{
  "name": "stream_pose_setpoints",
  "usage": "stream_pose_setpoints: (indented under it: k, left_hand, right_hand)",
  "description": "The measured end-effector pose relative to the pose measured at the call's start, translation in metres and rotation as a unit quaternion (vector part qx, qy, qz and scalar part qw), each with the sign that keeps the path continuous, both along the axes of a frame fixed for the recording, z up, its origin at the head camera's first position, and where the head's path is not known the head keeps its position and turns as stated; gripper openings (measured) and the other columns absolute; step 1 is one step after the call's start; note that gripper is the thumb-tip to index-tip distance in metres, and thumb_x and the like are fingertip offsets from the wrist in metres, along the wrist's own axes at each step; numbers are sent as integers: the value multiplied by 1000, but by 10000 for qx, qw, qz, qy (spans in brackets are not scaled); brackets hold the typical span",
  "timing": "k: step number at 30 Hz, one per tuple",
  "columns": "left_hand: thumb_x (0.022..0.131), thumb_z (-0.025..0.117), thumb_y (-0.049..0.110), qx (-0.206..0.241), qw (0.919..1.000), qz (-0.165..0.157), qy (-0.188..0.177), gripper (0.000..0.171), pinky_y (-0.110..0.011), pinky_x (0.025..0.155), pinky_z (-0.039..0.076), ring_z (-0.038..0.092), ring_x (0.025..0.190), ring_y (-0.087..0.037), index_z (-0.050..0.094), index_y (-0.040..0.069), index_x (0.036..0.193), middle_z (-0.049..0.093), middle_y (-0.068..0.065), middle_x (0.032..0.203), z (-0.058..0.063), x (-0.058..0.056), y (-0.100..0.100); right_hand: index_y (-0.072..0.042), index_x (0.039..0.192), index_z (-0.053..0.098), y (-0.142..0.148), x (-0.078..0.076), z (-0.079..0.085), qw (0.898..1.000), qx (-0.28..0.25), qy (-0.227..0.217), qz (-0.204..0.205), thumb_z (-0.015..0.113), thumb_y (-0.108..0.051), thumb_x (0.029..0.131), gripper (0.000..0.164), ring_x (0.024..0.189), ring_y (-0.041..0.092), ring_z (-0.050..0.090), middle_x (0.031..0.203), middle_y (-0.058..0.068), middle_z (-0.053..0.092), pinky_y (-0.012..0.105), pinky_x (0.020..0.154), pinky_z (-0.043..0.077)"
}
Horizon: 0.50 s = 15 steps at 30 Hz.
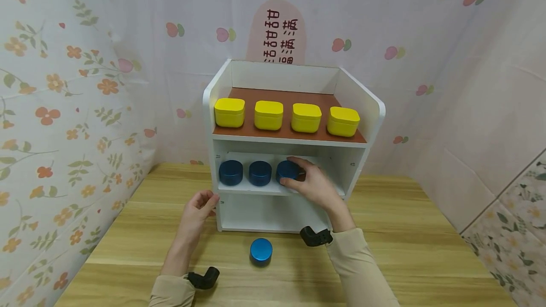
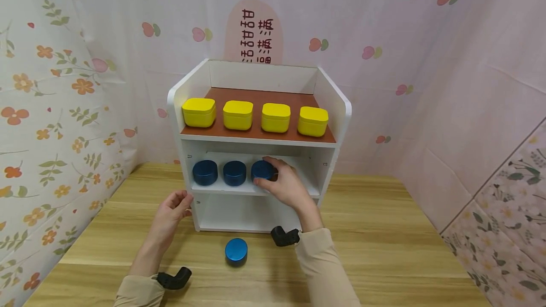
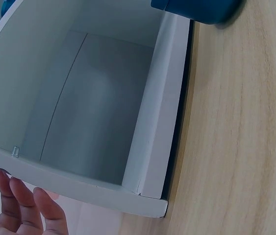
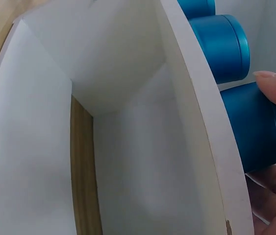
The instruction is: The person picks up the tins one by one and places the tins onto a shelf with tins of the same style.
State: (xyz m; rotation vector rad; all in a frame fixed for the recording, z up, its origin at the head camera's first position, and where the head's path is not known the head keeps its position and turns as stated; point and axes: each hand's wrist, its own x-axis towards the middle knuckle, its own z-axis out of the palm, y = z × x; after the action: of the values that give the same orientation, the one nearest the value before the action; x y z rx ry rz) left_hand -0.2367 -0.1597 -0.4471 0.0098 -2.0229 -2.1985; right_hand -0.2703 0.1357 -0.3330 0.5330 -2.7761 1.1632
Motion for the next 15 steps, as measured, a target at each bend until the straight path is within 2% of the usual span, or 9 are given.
stream_pose_setpoints:
  k: [15]
  left_hand:
    - [99, 61, 21, -77, 10000, 7, 28, 26, -30, 79, 47, 50, 91, -15, 52, -1, 109, 53, -2, 97, 0, 0, 0]
  right_hand:
    - [-8, 142, 48, 0, -2, -4, 9999, 96, -20, -66, 71, -39, 88, 66, 105, 26, 57, 136, 13, 53, 43, 90, 49]
